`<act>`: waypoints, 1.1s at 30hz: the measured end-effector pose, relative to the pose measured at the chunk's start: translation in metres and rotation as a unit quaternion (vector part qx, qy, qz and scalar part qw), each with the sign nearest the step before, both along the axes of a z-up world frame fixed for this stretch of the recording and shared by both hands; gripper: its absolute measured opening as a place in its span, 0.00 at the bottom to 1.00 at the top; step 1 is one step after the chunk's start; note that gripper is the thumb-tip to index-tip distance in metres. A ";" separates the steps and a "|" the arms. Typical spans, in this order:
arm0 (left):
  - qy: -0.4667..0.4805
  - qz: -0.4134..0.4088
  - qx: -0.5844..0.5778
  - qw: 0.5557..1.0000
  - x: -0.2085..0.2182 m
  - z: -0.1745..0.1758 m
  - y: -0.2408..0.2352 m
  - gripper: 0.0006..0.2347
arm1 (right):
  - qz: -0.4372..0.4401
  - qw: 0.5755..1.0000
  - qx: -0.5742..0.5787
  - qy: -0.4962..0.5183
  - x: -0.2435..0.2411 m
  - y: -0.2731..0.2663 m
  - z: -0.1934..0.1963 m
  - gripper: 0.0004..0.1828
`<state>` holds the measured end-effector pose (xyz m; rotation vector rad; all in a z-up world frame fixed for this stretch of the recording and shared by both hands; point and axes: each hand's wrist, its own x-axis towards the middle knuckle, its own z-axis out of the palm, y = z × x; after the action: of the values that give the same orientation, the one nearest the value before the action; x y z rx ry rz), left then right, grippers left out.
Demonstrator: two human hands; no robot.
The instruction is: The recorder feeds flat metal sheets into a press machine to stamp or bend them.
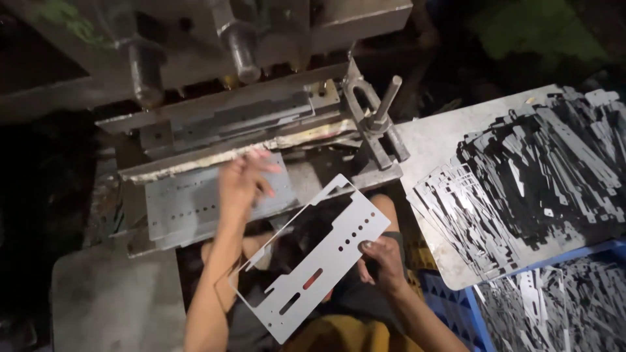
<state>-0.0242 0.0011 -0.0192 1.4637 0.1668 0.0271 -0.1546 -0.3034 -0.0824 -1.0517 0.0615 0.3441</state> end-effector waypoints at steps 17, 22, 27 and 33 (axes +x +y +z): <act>0.021 -0.013 -0.271 0.962 -0.153 -0.016 0.051 0.23 | 0.145 0.970 -0.132 -0.142 0.176 0.117 0.090 0.13; -0.143 0.105 -0.280 0.943 -0.133 -0.019 0.064 0.21 | 0.001 0.991 -0.026 -0.130 0.195 0.144 0.080 0.17; -0.233 0.105 -0.210 0.944 -0.061 0.032 0.030 0.22 | -0.159 0.887 -0.222 -0.372 0.106 0.059 0.091 0.08; -0.172 0.120 -0.089 0.974 0.025 0.003 0.008 0.24 | -0.322 0.613 -0.475 -0.543 0.015 -0.092 0.054 0.05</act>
<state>0.0013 0.0089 -0.0158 1.2311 0.0605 0.4499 -0.1400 -0.3955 -0.0285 -2.0420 -0.5316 -1.1876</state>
